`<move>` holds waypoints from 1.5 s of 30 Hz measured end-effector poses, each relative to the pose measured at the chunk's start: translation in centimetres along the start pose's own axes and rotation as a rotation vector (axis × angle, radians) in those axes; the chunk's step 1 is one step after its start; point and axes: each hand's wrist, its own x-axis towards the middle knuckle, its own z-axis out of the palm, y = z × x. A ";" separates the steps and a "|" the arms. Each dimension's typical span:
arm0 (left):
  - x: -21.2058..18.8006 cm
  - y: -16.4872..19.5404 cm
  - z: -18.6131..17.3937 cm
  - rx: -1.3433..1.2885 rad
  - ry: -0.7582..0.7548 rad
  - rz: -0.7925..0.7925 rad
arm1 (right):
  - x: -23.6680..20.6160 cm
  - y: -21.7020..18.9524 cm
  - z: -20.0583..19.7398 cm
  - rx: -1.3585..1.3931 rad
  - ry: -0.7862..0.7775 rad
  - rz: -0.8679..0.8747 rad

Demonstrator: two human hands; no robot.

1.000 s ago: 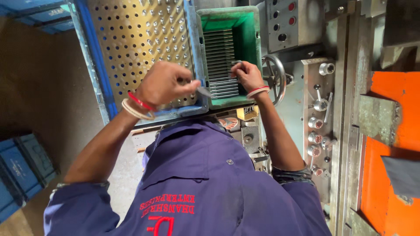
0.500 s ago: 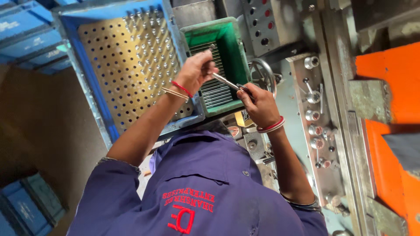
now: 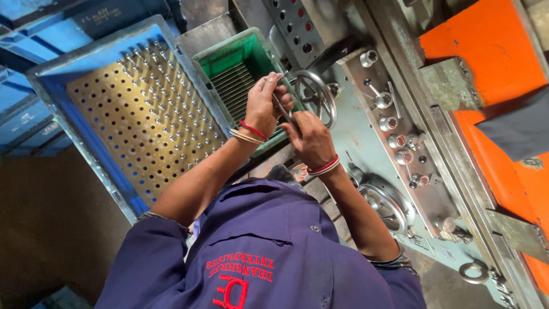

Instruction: The person operates a metal forming machine, inserting metal rods into the machine and using a lever to activate the forming process. They then remove the formed metal pieces and place them into a green bin. The person repeats this process multiple times throughout the video.

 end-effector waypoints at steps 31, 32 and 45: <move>-4.4 6.4 0.3 0.939 -0.276 -0.127 | 2.4 -1.8 -4.7 -0.461 -0.203 -0.421; -4.6 6.5 0.6 0.927 -0.272 -0.126 | 2.4 -2.1 -4.8 -0.312 -0.244 -0.315; -3.1 5.8 1.5 0.525 -0.410 0.076 | 1.3 -2.2 -3.5 0.305 0.000 0.072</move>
